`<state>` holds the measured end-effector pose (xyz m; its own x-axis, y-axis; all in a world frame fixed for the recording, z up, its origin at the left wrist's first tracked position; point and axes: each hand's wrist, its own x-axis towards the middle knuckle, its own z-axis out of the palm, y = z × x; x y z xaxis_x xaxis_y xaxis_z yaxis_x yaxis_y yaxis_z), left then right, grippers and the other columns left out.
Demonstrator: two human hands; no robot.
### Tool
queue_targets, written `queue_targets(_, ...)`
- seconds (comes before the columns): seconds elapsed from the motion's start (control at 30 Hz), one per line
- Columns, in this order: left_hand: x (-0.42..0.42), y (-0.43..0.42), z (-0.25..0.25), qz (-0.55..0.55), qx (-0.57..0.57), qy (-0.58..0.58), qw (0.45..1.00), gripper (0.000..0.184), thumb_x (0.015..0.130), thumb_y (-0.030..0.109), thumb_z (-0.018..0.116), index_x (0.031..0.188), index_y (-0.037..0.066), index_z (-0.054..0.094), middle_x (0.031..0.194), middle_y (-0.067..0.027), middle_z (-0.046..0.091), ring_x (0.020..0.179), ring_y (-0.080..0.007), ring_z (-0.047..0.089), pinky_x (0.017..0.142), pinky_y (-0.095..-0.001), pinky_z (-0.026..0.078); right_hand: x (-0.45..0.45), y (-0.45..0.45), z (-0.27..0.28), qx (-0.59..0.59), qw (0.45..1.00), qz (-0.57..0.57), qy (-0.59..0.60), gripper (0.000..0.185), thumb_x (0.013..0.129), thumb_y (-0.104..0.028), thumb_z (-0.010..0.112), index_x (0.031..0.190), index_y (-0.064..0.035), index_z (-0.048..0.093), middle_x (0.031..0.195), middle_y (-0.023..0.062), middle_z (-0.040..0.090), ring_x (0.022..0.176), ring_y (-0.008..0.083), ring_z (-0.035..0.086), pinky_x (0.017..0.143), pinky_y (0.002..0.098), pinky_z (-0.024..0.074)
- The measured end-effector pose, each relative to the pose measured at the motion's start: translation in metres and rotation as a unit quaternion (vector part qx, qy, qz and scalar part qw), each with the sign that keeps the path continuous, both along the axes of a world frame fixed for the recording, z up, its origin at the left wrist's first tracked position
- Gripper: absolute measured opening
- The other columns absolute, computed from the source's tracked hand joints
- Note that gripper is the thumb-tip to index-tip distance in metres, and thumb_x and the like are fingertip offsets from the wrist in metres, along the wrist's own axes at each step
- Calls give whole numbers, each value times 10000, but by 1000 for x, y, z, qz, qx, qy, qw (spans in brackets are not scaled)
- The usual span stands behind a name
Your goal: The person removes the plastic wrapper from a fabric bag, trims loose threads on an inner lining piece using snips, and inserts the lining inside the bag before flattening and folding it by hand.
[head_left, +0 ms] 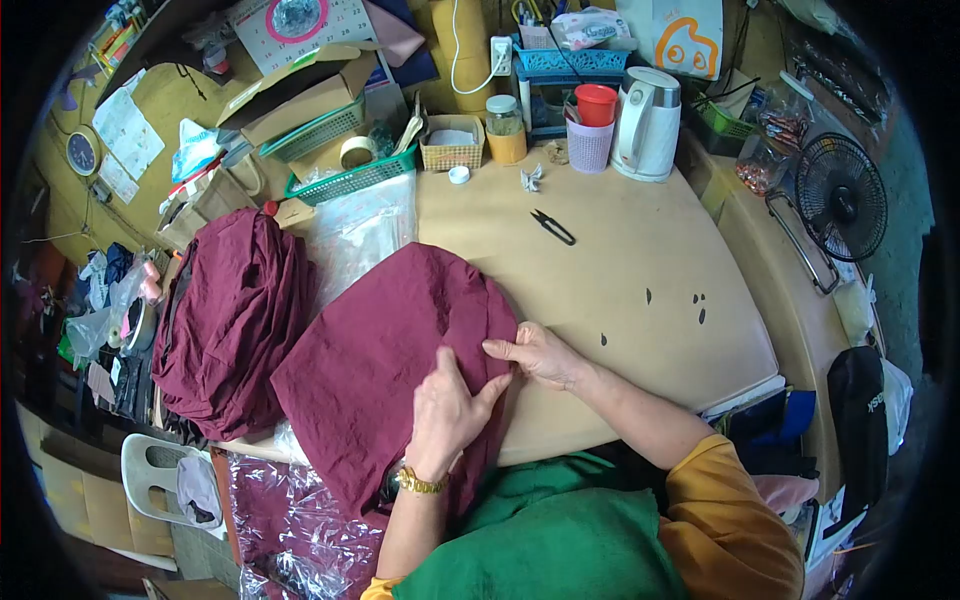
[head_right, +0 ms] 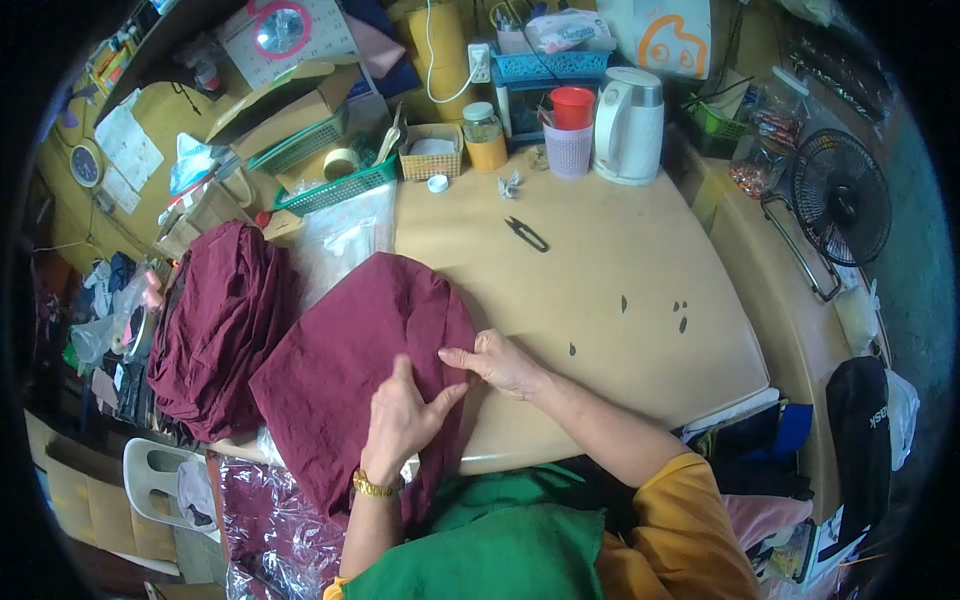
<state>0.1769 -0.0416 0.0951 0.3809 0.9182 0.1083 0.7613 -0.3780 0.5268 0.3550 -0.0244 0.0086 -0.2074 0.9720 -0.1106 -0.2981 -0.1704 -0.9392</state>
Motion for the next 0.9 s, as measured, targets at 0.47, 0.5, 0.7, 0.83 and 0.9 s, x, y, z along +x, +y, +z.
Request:
queue_targets(0.47, -14, -3, -34, -30, -47, -198, 979, 294, 898, 272, 705, 949, -17, 698, 737, -237, 633, 634, -340, 616, 641, -389, 475, 16, -2, 22, -87, 981, -63, 161, 357, 917, -154, 708, 1204, 31, 603, 1132, 90, 679, 1002, 151, 651, 885, 334, 534)
queue_targets(0.5, -10, -2, -32, -30, -47, -197, 979, 294, 898, 272, 705, 949, -17, 698, 737, -237, 633, 634, -340, 616, 641, -389, 475, 11, -5, 22, -87, 981, -62, 161, 357, 917, -154, 708, 1204, 31, 603, 1132, 90, 679, 1002, 151, 651, 885, 334, 534)
queue_targets(0.7, -1, 14, -25, 33, -32, -184, 982, 269, 913, 247, 695, 920, -22, 703, 646, -178, 625, 533, -235, 577, 560, -380, 449, 7, -4, 17, 54, 990, -76, 105, 436, 828, -57, 783, 1214, 21, 597, 1178, 90, 669, 1096, 165, 621, 986, 352, 490)
queue_targets(0.83, -4, 17, -36, 21, -146, -272, 951, 281, 894, 239, 731, 910, -40, 703, 705, -121, 698, 586, -143, 598, 567, -350, 467, 7, -2, 20, 81, 982, -127, 110, 383, 823, -71, 791, 1154, 27, 626, 1107, 94, 697, 1013, 150, 662, 907, 325, 538)
queue_targets(0.9, -9, 12, -28, -77, -222, -285, 929, 298, 852, 230, 783, 903, -52, 699, 758, -58, 713, 646, -83, 589, 587, -312, 491, 18, 3, 16, -59, 988, -88, 112, 500, 832, -116, 791, 1267, 9, 578, 1179, 100, 674, 1033, 176, 659, 943, 347, 532)
